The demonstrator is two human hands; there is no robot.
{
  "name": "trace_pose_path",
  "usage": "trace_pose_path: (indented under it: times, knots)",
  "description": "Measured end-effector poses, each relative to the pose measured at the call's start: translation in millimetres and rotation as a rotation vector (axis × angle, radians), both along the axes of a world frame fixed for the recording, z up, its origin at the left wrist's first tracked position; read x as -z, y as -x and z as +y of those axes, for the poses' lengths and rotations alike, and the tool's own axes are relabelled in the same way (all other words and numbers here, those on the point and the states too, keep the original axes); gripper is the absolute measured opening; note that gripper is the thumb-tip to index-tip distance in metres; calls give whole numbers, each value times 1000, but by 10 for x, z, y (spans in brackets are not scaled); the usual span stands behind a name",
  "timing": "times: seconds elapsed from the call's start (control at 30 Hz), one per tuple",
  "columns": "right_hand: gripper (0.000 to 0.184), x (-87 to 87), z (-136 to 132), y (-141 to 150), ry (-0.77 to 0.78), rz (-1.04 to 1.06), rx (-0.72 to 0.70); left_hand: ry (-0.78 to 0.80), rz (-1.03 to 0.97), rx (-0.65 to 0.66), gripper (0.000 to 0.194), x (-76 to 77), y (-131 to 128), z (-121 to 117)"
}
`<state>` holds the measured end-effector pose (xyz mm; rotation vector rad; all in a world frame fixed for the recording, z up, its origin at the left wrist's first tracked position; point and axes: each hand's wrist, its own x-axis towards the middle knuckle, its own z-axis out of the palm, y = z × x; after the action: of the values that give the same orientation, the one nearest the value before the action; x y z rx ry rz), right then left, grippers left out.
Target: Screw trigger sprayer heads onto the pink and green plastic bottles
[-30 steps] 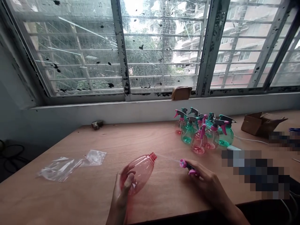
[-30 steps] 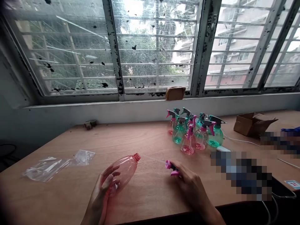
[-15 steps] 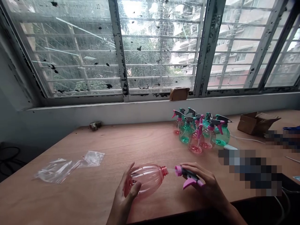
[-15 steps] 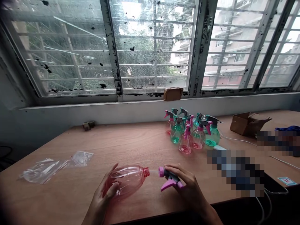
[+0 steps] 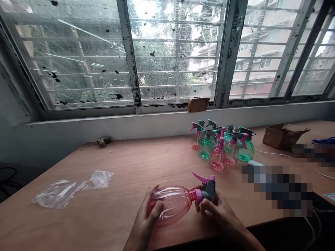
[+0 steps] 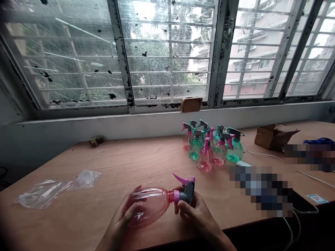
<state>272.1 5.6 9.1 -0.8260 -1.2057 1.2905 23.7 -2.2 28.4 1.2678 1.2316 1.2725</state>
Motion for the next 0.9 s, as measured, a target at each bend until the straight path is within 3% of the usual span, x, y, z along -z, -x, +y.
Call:
trace_pose_path:
  times: [0.1,0.17,0.4,0.67,0.9]
  knots:
    - [64,-2,18,10,64,3,-20,-15,-1,-3,79,29,-60,4]
    - [60,1,15,8,69,-11,31,-43,-4,18,80,41,-65,-7]
    - [48,27,-19,-4,61,-72,97,-56,0,67,67,-15,-7,-65]
    - [41,68,-18,-42,32,-84,38,-115,-5,59,60,-84,-52,-166]
    - [47,77,-22,-46,16,-102,41,-99,-1,195,65,-80,-2,-142]
